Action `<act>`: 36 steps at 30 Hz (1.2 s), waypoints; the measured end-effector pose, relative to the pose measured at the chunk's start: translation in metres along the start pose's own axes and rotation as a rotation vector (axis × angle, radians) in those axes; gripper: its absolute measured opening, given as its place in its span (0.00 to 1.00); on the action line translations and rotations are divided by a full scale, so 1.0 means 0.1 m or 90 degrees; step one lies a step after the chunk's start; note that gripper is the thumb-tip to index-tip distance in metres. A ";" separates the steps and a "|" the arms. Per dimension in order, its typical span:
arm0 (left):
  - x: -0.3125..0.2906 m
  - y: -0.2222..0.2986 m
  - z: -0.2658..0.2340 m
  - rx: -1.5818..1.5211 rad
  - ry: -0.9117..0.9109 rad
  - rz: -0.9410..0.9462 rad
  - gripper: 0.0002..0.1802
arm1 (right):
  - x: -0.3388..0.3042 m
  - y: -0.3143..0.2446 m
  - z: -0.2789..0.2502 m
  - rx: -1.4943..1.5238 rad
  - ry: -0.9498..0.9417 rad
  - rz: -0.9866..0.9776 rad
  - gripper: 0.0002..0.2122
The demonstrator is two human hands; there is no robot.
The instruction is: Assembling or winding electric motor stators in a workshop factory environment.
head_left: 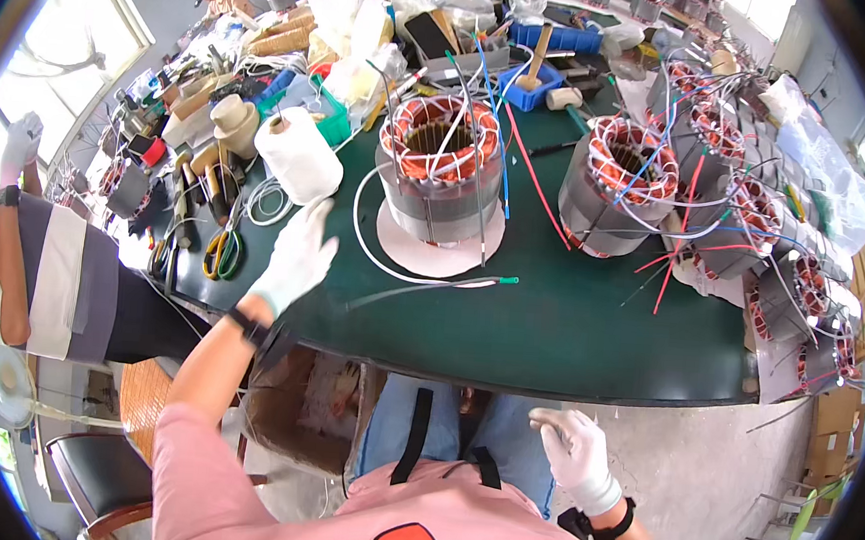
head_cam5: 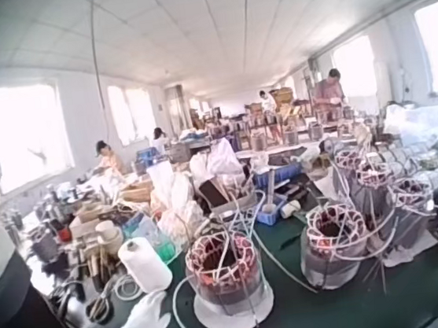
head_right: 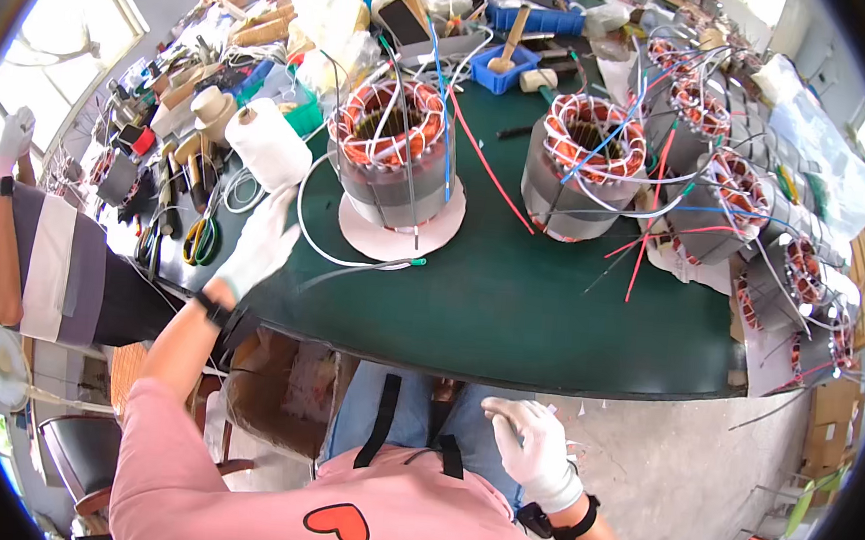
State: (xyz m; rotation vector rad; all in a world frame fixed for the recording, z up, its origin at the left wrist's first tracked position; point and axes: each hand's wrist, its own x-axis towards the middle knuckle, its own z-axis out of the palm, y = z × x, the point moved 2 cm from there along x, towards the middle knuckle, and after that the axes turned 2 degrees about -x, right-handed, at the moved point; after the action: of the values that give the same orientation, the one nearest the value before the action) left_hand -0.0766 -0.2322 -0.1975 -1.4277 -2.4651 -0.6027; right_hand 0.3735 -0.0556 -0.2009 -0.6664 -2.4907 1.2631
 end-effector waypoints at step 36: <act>0.94 0.20 1.05 -0.925 -0.001 -0.303 0.20 | 3.38 0.04 0.31 0.446 -0.088 0.101 0.23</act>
State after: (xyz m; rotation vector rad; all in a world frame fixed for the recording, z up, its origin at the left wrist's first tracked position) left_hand -0.1055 -0.1025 -0.2491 -0.9515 -2.2337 -2.8104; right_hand 0.0715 0.0988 -0.2119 -0.6040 -1.8919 2.1356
